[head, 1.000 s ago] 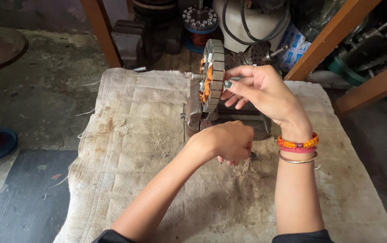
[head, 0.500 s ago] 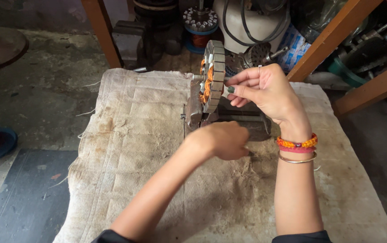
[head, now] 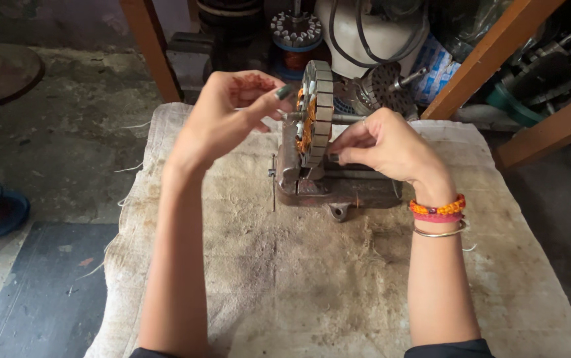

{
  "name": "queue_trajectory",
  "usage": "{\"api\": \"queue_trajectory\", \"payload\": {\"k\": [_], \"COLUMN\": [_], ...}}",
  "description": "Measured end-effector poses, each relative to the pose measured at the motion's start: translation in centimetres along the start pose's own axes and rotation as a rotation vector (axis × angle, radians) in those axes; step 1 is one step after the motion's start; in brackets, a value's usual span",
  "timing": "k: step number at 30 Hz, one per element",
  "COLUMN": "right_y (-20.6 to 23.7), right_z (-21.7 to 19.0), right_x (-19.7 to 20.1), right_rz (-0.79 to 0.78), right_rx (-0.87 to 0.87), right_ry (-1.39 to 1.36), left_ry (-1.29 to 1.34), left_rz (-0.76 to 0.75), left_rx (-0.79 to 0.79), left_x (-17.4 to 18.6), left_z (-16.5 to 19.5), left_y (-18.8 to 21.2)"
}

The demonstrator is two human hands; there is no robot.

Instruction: The person inserts small rectangular components one at a time into slots around a circular rotor clamped in a bench vise, pressing each piece into place by hand and rotating the rotor to reach the next slot. The work continues around the rotor for the whole episode.

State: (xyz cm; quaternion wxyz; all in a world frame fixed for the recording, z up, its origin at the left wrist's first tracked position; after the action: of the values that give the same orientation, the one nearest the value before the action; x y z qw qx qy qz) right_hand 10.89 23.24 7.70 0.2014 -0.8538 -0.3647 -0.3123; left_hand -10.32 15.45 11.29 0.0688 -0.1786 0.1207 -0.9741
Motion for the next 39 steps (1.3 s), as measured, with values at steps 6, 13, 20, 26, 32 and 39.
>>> {"api": "queue_trajectory", "payload": {"k": [6,13,20,26,32,39], "right_y": [0.4,-0.5,-0.8,-0.9,-0.9,-1.2], "right_z": [-1.0,-0.4,0.4,0.6,0.7,0.8], "right_x": [1.7,1.3,0.8,0.7,0.5,0.5], "right_rz": [0.136,0.351,0.392,0.403,0.443,0.437], "right_rx": [0.082,0.146,0.086,0.075,0.065,0.072], "right_ry": [-0.346,-0.455,-0.578,-0.615,-0.625,-0.636], "left_ry": [0.021,0.121,0.093,0.107,0.111,0.061], "left_rz": [0.014,-0.006,0.014,0.055,0.065,0.042], "left_rx": [0.032,0.083,0.064,0.02,0.039,0.088], "left_x": [-1.7,-2.3,-2.4,-2.5,-2.5,-2.3], "left_z": [-0.5,-1.3,-1.6,-1.4,-1.4,-1.3], "left_y": [-0.6,-0.7,-0.9,-1.0,-1.0,-0.9]}}
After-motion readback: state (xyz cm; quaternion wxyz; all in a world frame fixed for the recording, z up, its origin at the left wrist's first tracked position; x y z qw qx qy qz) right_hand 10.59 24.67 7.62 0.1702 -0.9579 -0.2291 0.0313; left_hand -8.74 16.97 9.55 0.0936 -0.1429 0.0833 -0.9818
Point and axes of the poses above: each hand's wrist, its own y-axis away from the middle knuckle, its own x-axis out of the back of the hand, z = x × y, the point moved 7 cm from there along -y, towards the middle knuckle, and after that the axes turned 4 degrees about x, right-handed, at the moved point
